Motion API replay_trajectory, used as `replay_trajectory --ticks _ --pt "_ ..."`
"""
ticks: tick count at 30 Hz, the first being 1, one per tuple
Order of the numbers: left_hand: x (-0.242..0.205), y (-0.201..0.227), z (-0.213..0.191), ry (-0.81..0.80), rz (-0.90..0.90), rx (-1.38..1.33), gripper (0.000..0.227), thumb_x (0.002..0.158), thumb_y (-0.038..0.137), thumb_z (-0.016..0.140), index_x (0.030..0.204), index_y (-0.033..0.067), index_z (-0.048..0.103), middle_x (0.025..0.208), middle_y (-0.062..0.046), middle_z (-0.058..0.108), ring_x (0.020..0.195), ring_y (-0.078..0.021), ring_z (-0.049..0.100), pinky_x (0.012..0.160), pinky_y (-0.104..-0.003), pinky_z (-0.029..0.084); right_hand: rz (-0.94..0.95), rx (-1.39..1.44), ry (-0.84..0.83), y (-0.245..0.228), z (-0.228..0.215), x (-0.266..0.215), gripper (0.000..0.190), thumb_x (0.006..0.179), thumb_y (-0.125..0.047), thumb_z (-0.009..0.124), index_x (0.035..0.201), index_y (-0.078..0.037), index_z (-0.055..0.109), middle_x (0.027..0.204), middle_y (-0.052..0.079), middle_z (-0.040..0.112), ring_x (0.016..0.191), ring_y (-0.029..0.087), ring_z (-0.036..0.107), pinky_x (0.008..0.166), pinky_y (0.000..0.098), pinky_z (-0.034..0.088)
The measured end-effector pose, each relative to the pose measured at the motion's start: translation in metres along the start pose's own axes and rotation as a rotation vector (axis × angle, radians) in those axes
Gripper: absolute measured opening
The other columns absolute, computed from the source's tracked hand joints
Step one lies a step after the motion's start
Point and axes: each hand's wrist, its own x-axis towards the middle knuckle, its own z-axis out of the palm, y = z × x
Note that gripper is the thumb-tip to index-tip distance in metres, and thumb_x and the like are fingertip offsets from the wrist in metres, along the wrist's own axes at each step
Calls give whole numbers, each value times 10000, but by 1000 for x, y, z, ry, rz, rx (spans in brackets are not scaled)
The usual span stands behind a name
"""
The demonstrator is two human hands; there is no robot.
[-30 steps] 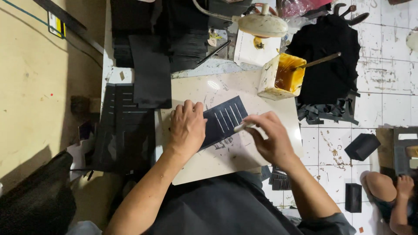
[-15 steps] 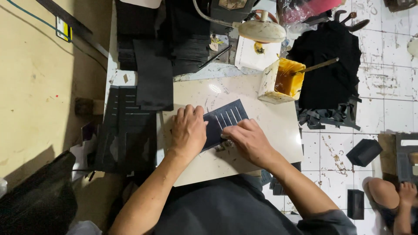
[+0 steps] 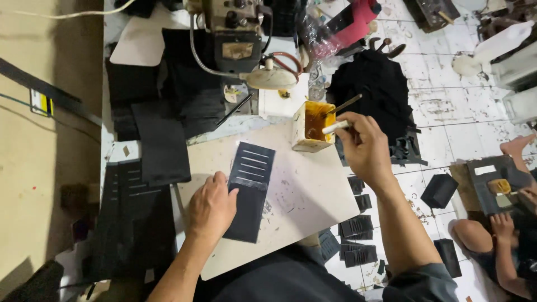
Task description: The person repeatedly applies a white adhesive from a small stick onto black fabric pieces laid on a white board. They smooth the fabric with their hands and occasionally pick up and reposition pieces. The process is repeated multiple times throughout the clip.
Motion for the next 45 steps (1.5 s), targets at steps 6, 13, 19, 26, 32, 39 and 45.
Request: replay_trajectory --ticks 6,13,19,26,32,39,45 --pt "-21 6 7 119 -55 -19 249 969 304 677 947 63 617 761 -94 699 622 -259 697 619 -368 575 -89 -197 -174 -9 25 32 275 924 -42 643 1198 -46 662 1095 61 736 841 247 630 721 365 502" --pt "-36 4 11 99 -22 -45 233 947 266 715 809 115 603 605 -23 623 491 -187 589 525 -327 504 -201 -257 -157 -2 42 39 304 902 -56 678 1206 -64 675 1016 57 760 817 242 661 712 341 515" --pt "-27 -3 7 0 -18 -122 253 938 281 723 759 152 599 584 29 606 454 -139 540 484 -301 470 31 -221 -372 -11 19 45 262 953 -161 625 1197 -94 691 855 76 733 770 253 669 691 373 496" --pt "26 -25 5 479 262 -249 398 948 232 721 1256 0 625 1087 -207 665 1011 -397 663 877 -460 528 186 133 -473 -20 -9 37 266 897 -85 752 1156 -148 738 814 141 737 712 223 624 686 353 506" --pt "39 -32 14 511 287 -377 477 934 169 721 1371 33 584 1159 -175 692 1065 -359 642 958 -442 491 49 549 -512 -58 -11 -13 254 797 72 755 1036 -14 765 810 117 779 638 170 644 629 308 566" --pt "45 -41 24 551 299 -406 477 924 107 729 1376 61 583 1142 -131 737 1043 -316 663 952 -417 498 -1 468 -368 -48 80 -42 237 889 -33 779 1121 -78 758 825 47 716 585 173 596 513 263 471" --pt "43 -40 24 561 292 -373 463 928 133 731 1367 78 595 1138 -105 741 1040 -288 667 962 -392 503 -53 341 -426 -46 95 -45 257 899 -62 767 1147 -122 734 721 62 635 593 232 609 565 346 500"
